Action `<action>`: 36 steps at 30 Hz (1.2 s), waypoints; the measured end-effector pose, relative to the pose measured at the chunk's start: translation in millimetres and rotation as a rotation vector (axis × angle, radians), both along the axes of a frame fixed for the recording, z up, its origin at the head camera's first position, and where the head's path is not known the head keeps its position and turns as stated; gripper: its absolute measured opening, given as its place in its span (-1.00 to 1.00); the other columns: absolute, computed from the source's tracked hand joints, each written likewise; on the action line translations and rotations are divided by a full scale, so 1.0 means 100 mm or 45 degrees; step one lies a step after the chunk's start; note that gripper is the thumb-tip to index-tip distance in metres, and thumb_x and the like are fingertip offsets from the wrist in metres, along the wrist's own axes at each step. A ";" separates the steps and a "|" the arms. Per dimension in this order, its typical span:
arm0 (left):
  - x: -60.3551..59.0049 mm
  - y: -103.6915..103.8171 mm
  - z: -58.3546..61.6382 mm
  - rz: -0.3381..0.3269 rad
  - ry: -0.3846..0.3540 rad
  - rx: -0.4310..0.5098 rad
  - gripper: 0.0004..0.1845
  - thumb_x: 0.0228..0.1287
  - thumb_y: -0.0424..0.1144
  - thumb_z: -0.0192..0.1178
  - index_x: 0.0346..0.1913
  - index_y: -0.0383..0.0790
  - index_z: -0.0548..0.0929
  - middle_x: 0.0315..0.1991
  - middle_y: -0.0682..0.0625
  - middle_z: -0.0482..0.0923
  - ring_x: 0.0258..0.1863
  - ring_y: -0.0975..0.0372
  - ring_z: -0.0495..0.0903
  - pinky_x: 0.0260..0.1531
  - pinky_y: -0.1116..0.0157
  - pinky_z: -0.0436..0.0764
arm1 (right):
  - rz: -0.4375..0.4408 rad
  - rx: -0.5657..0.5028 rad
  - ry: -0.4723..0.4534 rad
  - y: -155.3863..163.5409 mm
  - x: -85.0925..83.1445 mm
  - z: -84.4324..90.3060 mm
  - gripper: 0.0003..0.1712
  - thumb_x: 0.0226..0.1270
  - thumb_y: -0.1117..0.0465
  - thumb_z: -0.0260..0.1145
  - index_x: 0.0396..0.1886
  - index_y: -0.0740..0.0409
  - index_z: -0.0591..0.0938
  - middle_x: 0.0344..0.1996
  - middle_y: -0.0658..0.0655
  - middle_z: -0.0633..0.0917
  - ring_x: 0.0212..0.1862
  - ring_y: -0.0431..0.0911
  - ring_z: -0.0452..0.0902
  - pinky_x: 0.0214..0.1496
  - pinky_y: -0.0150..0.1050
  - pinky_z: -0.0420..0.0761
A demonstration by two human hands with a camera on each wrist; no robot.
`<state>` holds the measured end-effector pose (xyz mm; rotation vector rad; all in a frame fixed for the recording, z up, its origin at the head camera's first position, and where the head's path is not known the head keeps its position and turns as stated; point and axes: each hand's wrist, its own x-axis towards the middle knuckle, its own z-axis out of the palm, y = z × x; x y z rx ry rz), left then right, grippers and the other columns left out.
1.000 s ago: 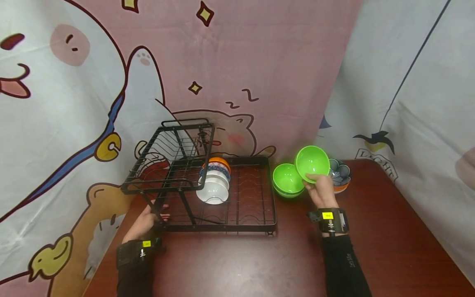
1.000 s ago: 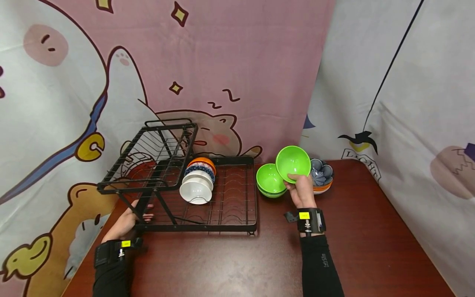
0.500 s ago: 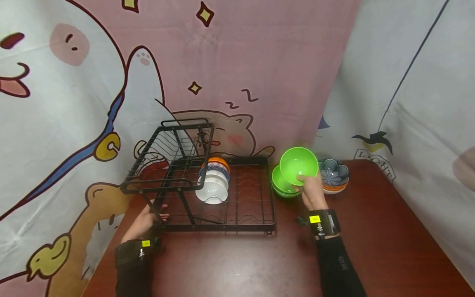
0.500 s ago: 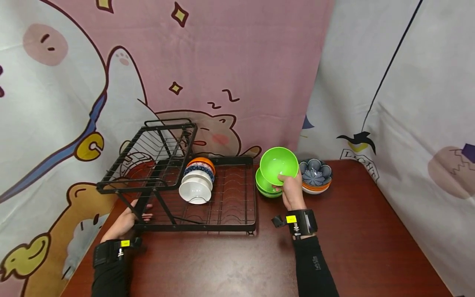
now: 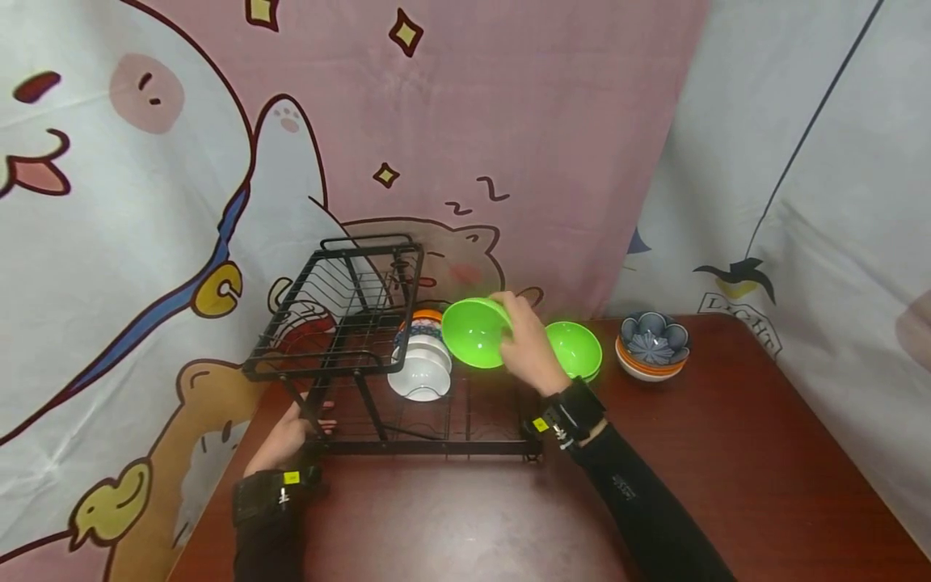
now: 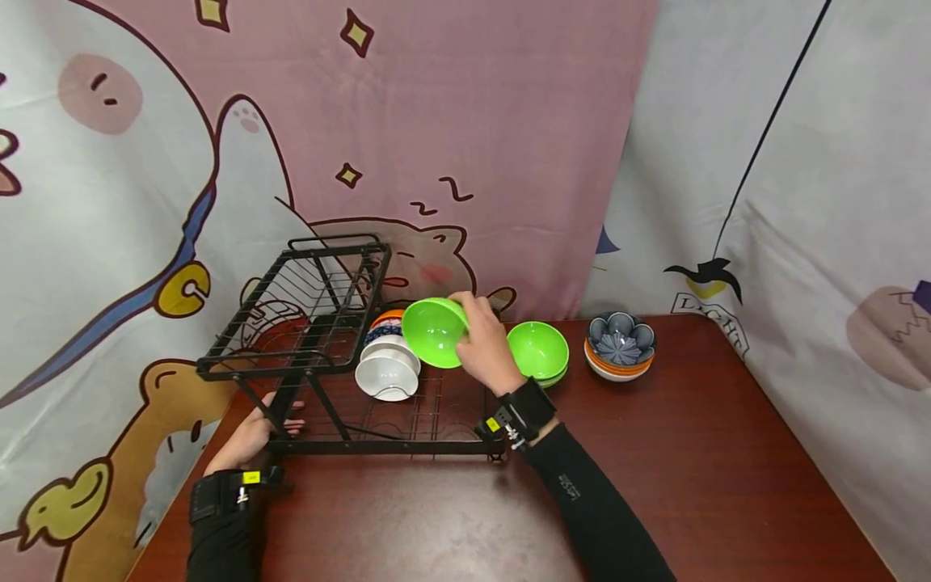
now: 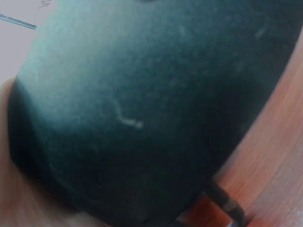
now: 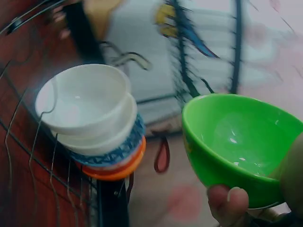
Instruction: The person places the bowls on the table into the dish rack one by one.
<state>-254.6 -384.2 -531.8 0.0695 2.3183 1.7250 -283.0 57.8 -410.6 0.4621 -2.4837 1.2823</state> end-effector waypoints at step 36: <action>-0.03 -0.03 -0.05 -0.008 0.077 0.042 -0.33 0.18 -0.61 -0.31 0.42 -0.46 -0.07 0.33 -0.60 0.15 -0.08 0.17 0.68 -0.15 0.32 0.63 | 0.329 1.356 0.451 -1.20 -0.09 -0.37 -0.66 0.42 0.23 0.14 0.13 -0.11 0.60 0.34 0.38 0.44 -0.48 -0.17 0.56 -0.47 -0.30 0.56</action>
